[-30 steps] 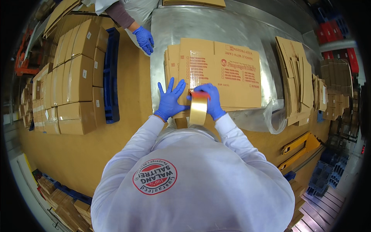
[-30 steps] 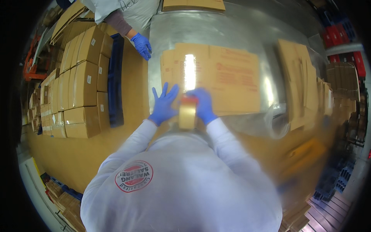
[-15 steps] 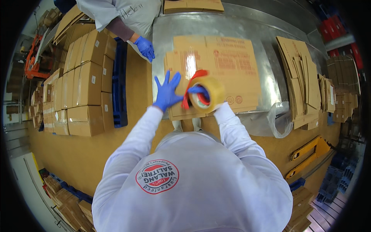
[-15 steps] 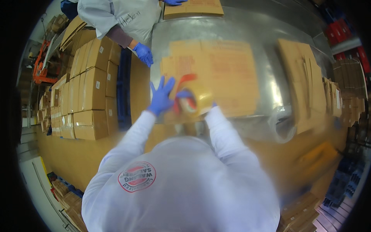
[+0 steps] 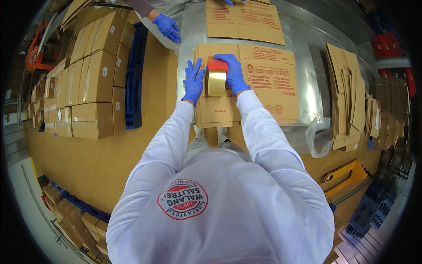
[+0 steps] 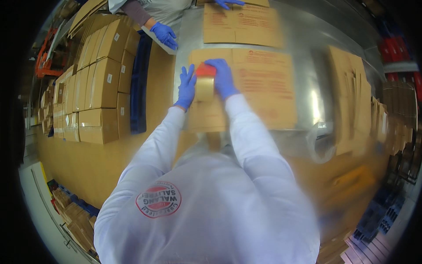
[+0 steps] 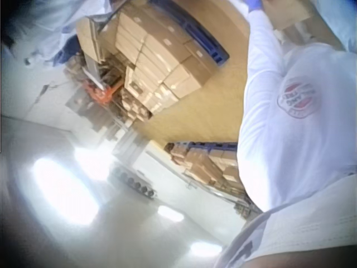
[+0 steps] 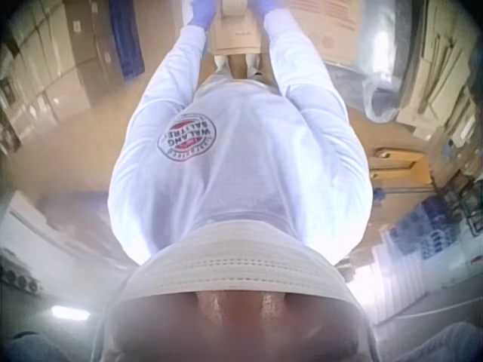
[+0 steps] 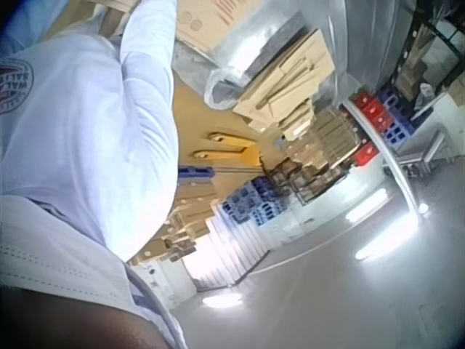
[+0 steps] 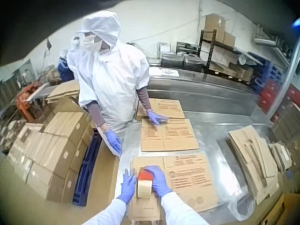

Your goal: The person tapes cardboard boxes on a metal table using a handheld tape dispenser. They repeatedly apply tape to the top seams of multiple boxes, then move the sealed boxes to a nearby pallet. The person also briefly handles a plastic bag containing white ties.

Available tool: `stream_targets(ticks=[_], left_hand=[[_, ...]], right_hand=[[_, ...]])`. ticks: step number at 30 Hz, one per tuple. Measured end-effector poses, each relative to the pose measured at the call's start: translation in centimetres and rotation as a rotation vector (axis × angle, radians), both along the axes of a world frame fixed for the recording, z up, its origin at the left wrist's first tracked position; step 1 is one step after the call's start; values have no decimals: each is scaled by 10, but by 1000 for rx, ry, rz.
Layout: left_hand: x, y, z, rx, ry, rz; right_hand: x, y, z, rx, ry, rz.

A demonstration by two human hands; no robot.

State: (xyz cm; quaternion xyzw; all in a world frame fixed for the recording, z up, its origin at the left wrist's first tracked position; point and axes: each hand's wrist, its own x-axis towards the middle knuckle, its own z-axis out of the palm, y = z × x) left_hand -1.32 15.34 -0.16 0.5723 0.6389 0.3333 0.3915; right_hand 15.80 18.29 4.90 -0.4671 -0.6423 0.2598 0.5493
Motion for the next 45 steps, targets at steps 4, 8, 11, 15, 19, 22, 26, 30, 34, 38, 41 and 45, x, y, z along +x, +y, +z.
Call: stream_targets(ticks=[4,8,11,15,19,22,26,30,34,38,41,45], left_hand=[[4,1,3,34,-111,-19],[8,-6,10,-36,-30,34],[5,-6,0,19,-67,54],[5,-3,-6,182,446,9],[13,6,25,436,969,-378],[10,11,38,395,833,-534],[6,10,43,356,911,-531],[63,-23,46,431,816,-537],[126,-111,27,418,546,-859],[134,-144,21,633,689,-1054],[141,-125,98,553,384,-1072],[159,-89,208,757,-76,-636]], right_hand=[[6,-3,-7,-279,174,54],[15,-81,-6,-236,-146,60],[7,-155,27,-56,-269,86],[4,-153,34,-291,-292,110],[19,-86,-12,-664,-109,289],[15,-69,-7,-674,-251,513],[12,-113,60,-355,-110,549],[50,-165,143,-93,64,155],[95,-162,156,-127,722,470],[144,-169,184,164,676,294],[158,-185,218,180,708,260],[163,-197,241,317,1009,156]])
